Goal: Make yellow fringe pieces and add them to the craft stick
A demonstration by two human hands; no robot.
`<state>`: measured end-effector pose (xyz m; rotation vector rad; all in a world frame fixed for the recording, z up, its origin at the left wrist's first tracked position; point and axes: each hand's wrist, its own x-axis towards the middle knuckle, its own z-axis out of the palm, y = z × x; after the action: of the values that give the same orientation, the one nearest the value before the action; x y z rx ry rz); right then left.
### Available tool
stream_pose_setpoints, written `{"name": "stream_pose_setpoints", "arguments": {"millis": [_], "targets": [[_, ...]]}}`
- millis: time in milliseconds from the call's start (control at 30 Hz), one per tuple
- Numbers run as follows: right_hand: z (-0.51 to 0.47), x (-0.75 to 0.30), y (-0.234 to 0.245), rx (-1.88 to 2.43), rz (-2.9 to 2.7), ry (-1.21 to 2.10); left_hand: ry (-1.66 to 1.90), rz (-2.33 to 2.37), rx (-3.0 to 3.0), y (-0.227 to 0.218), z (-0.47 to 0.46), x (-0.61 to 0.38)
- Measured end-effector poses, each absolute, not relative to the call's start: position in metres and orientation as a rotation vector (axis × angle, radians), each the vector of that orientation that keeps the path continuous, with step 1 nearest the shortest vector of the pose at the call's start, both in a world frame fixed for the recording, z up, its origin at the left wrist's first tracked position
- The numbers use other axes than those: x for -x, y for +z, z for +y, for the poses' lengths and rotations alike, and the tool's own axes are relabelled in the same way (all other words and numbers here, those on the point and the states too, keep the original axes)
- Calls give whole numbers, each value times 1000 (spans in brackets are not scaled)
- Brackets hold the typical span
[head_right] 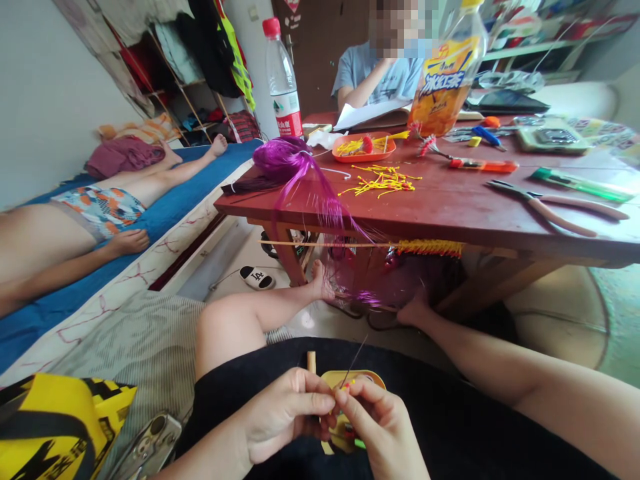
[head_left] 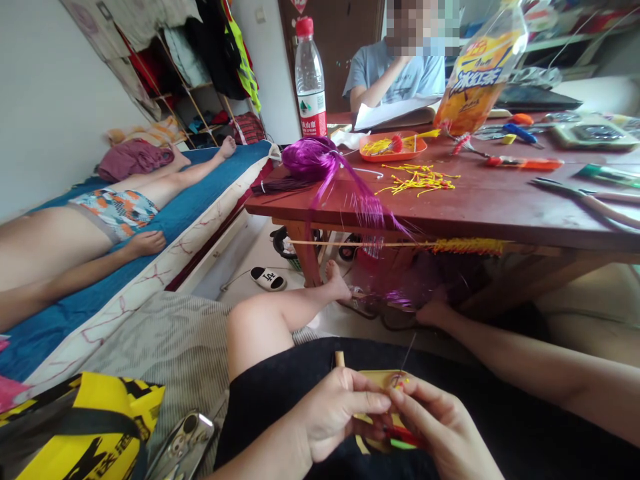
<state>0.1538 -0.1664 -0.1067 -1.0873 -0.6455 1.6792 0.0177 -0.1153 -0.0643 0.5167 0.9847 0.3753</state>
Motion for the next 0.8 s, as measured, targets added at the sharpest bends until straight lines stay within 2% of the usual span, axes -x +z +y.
{"name": "stream_pose_setpoints", "arguments": {"millis": [100,233,333,400,433,533,600,800], "targets": [[-170,-160,-102,1224,-887,1421,412,960,-492,-66,-116,-18],[-172,-180,-98,1321,-1460,504,426,961,-486,-65,-116,-17],[-168,-191,-95,1182,-1773,212,412,940,-474,-65,-115,-16],[-165,-191,-90,1175,-1748,294,408,927,-471,-65,-116,-16],[-164,-189,-89,1206,-1678,446,411,932,-476,-65,-116,-16],[-163,-177,-88,1274,-1271,1219,428,989,-509,-64,-118,-18],[-163,-167,-93,1235,-924,1577,432,1038,-534,-63,-118,-19],[-164,-155,-99,1225,-516,1686,422,1036,-548,-67,-118,-19]]}}
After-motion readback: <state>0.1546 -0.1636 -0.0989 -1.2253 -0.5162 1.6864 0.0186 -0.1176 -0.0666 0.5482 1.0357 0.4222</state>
